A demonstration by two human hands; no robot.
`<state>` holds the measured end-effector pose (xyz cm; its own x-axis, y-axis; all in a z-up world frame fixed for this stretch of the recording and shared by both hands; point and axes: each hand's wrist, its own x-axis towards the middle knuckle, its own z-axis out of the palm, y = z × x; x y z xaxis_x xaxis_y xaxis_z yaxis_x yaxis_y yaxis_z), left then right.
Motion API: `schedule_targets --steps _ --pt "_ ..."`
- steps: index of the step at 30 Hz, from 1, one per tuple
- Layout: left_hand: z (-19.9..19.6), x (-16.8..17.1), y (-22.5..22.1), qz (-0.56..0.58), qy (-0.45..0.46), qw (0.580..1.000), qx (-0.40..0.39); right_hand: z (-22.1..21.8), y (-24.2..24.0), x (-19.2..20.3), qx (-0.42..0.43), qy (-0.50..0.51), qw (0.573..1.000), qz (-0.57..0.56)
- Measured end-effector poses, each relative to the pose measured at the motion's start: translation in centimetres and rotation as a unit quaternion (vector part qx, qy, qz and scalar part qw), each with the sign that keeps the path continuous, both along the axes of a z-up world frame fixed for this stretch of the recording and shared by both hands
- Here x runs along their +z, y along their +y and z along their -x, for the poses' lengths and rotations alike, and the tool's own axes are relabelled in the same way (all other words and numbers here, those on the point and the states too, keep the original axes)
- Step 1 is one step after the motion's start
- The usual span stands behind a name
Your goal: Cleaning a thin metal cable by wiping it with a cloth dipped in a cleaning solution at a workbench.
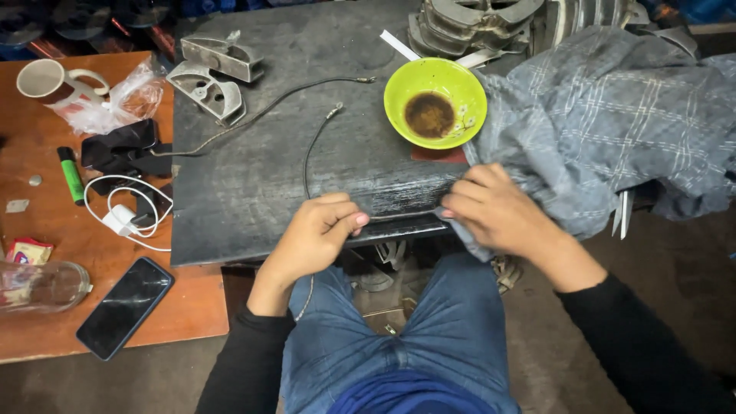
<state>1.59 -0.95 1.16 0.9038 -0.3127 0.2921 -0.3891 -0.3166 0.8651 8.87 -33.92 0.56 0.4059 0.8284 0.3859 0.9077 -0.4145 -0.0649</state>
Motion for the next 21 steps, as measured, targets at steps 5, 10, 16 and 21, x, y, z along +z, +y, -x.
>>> schedule_targets --steps 5,10,16,21 --pt "-0.3 -0.3 -0.4 0.006 -0.032 0.999 0.019 1.0 -2.2 1.1 -0.027 0.031 0.999 -0.007" --pt "0.6 1.3 0.3 0.035 -0.071 0.991 0.106 2.9 -3.4 1.6 -0.083 0.123 0.976 -0.158" --pt "6.6 10.5 -2.0 -0.093 -0.008 0.98 0.176 5.0 -3.8 2.0 -0.149 0.18 0.916 -0.326" --pt "9.0 8.7 -6.1 -0.319 -0.045 0.945 0.054 5.9 -2.0 2.8 -0.159 0.095 0.936 -0.299"
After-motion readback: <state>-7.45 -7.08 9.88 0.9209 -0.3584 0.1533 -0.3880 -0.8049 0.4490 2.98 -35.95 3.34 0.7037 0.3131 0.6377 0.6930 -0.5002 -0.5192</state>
